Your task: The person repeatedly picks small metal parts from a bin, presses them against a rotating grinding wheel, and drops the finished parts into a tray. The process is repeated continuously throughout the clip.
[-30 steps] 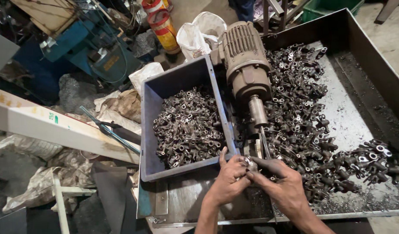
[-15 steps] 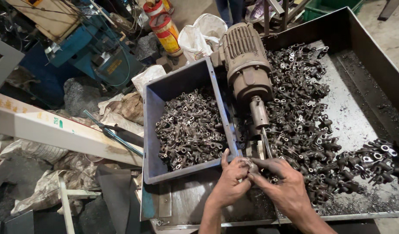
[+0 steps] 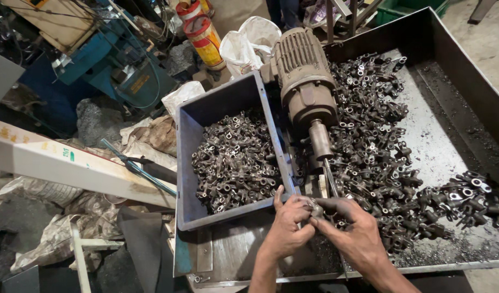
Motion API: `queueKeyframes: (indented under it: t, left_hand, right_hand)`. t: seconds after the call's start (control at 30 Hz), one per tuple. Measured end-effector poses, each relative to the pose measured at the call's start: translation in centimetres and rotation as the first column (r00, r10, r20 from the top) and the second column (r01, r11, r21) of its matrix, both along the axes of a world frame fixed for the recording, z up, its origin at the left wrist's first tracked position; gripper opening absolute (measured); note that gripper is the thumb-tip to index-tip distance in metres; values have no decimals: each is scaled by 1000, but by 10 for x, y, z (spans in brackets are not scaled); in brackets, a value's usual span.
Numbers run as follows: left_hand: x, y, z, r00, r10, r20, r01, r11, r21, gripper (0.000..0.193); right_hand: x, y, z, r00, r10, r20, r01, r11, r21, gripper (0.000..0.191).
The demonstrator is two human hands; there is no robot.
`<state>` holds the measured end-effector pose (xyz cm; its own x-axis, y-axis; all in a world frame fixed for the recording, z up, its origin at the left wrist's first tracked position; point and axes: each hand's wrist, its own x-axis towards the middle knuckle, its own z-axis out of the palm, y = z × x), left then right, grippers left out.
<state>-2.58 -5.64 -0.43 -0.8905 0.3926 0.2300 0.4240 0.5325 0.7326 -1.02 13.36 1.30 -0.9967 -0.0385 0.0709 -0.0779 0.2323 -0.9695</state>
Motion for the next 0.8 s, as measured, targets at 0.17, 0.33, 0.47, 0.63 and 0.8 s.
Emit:
queueKeyframes:
  t: [0.17, 0.33, 0.47, 0.63, 0.8]
  left_hand:
    - [0, -5, 0, 998, -51, -43, 50, 999, -21, 20]
    - [0, -10, 2, 996, -85, -10, 85, 996, -32, 17]
    - [-1, -10, 3, 995, -97, 32, 99, 994, -49, 16]
    - [-2, -10, 4, 992, -107, 70, 109, 994, -30, 18]
    - [-1, -11, 4, 991, -89, 100, 92, 996, -22, 16]
  right_hand:
    - [1, 3, 2, 999, 2, 32, -3, 999, 40, 43]
    - [1, 2, 7, 979, 35, 201, -31, 999, -23, 45]
    - [2, 3, 11, 997, 77, 21, -76, 995, -61, 49]
    - [4, 5, 12, 995, 81, -63, -80, 997, 21, 46]
    - [9, 4, 12, 962, 112, -250, -64, 979, 194, 48]
